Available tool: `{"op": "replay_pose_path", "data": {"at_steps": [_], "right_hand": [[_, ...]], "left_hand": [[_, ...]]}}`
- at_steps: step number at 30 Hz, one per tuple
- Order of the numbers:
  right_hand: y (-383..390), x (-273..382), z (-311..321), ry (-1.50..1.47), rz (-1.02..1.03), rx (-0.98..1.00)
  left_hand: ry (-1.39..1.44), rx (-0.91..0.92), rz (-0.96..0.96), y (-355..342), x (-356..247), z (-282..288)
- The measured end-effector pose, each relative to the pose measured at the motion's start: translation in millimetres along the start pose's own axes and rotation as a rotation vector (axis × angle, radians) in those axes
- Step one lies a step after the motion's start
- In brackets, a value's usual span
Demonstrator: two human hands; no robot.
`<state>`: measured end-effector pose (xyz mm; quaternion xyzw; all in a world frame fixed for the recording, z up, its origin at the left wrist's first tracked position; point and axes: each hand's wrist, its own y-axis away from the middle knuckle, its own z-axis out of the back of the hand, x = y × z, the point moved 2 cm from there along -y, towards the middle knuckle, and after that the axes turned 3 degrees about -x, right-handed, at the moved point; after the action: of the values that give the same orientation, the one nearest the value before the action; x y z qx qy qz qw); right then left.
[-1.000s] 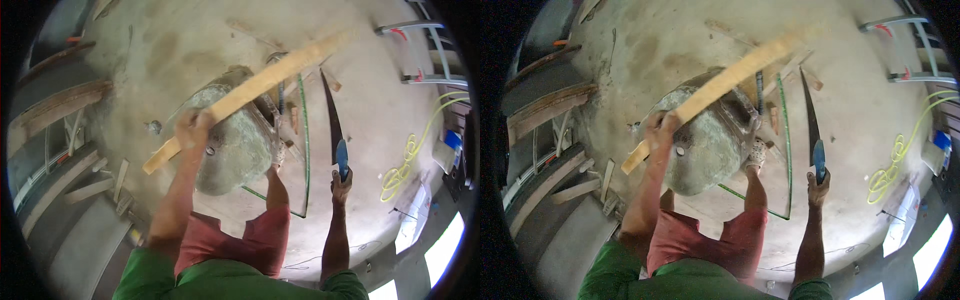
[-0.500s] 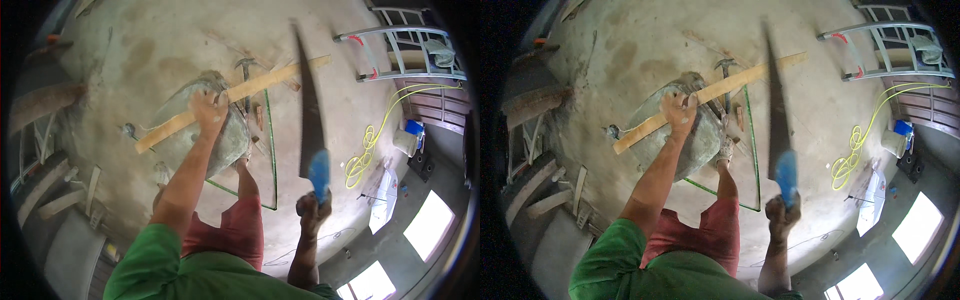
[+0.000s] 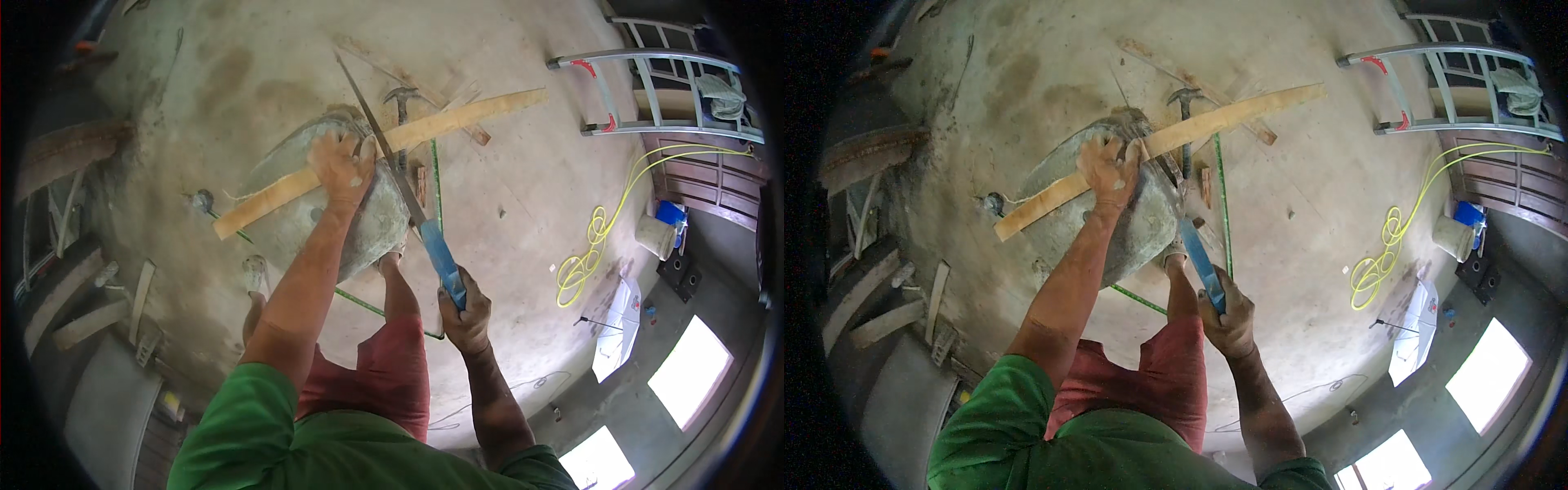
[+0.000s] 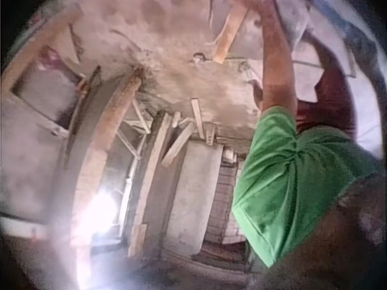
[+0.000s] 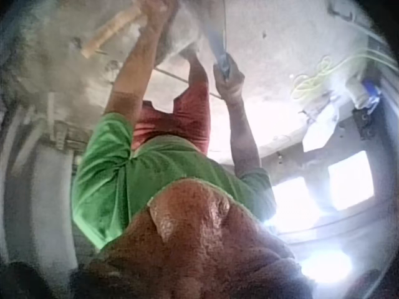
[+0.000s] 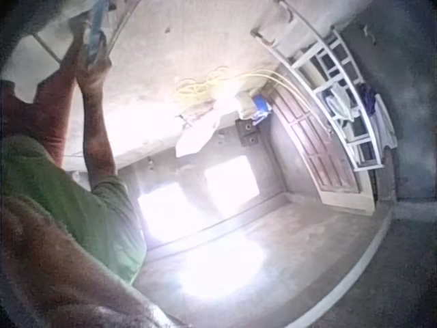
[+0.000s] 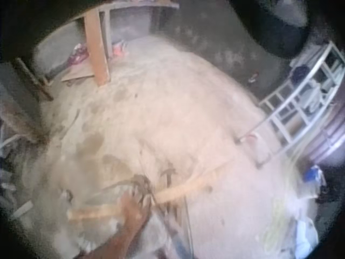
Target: The person positions wooden boards against a door frame, cuts them with a hand saw, measures the frame and wood with a measuring tape, and fits the cut wooden boards into place.
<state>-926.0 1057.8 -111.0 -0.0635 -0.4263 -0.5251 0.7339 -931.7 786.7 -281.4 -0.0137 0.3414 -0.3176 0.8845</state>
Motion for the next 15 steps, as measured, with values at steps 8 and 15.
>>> {"op": "replay_pose_path", "data": {"at_steps": [8,15], "right_hand": [[-8.7,13.2,-2.3,0.032,-0.061,0.106],[-47.5,22.9,-47.3,-0.005,0.145,-0.002]], "left_hand": [[-0.021,0.020,-0.033,6.9,2.6,1.5],[-0.044,0.032,-0.054,7.0,12.7,3.5]]}}
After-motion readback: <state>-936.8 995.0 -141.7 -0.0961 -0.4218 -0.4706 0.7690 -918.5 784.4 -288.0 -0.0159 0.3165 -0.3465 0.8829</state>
